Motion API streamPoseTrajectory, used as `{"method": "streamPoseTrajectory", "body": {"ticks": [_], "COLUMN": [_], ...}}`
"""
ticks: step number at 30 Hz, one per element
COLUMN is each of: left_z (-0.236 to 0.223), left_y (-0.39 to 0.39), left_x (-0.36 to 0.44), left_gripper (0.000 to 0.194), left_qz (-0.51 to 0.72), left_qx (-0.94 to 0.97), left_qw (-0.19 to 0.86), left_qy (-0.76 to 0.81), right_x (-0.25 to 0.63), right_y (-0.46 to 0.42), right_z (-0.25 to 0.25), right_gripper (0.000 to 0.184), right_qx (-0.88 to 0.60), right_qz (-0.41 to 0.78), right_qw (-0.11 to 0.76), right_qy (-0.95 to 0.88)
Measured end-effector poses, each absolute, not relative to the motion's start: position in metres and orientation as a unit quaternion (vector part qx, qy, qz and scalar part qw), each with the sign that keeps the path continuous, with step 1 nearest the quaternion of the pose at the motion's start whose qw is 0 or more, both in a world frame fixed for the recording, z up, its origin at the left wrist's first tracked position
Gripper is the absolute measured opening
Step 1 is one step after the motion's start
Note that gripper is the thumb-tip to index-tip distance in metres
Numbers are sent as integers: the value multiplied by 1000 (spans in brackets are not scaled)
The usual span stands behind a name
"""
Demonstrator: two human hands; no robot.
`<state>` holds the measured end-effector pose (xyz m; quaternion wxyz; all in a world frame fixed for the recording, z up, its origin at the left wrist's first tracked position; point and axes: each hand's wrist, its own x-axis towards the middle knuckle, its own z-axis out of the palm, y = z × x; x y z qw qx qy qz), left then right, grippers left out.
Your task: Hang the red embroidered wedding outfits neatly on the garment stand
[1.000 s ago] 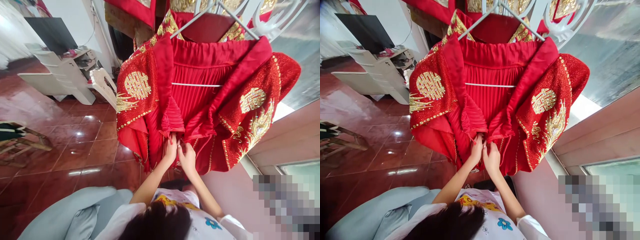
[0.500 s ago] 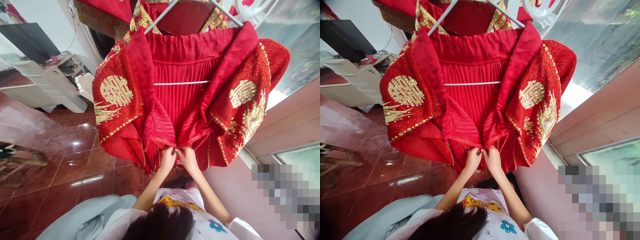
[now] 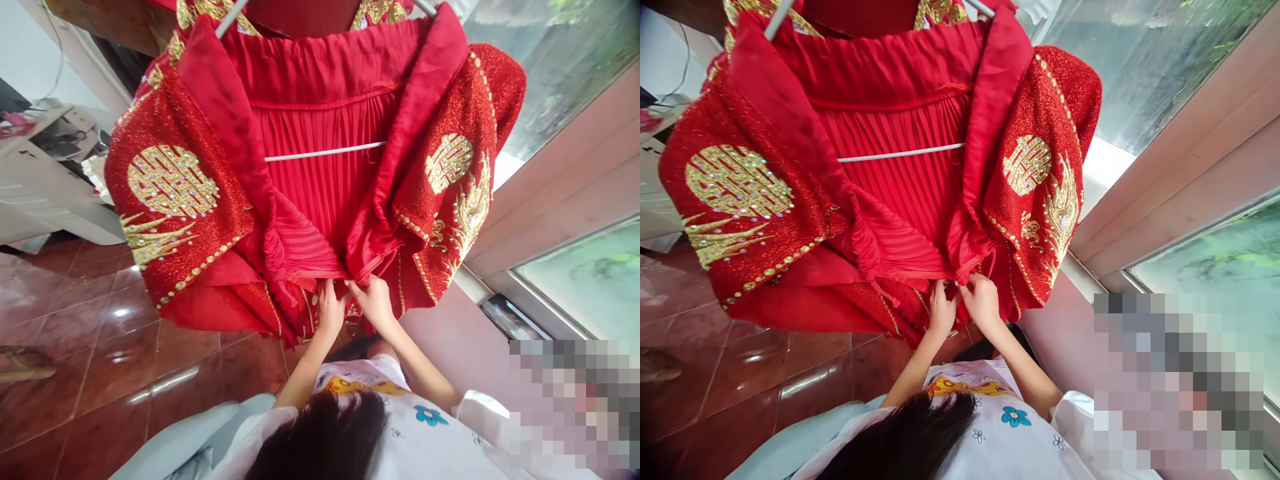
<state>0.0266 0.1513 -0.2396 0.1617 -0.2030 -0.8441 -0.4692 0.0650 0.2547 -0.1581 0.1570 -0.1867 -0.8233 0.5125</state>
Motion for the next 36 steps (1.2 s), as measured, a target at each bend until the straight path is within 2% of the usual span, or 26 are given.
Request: {"method": "streamPoseTrajectory", "body": {"ticks": [3,7,14,26,28,32,36], "left_z": [-240,-237,-240,-261,-254,-224,-195], "left_y": [148,145,148,143,139,138,144], "left_x": [20,16,17,12,14,18,11], "left_gripper": [34,15,23,28,26,35,24], "left_qz": [-463,-452,-433,-422,-423,-434,-439], "left_qx": [-221,-235,-226,-201,-186,-150,-163], "left_qw": [177,194,230,236,243,273,274], "left_qy": [-840,-838,-842,-852,-853,-845,-840], "right_x": [64,63,53,58,58,60,59], "right_y": [254,243,223,216,217,220,220], "right_z": [-158,-161,-151,-114,-111,-112,-115], "right_gripper": [33,40,42,35,36,38,41], "right_qx": [-179,-165,-196,-179,-170,-136,-129], "right_qz": [575,660,739,763,757,737,719], "right_qw": [126,97,132,142,142,115,102], "right_qy": [-788,-727,-631,-605,-614,-651,-675]}}
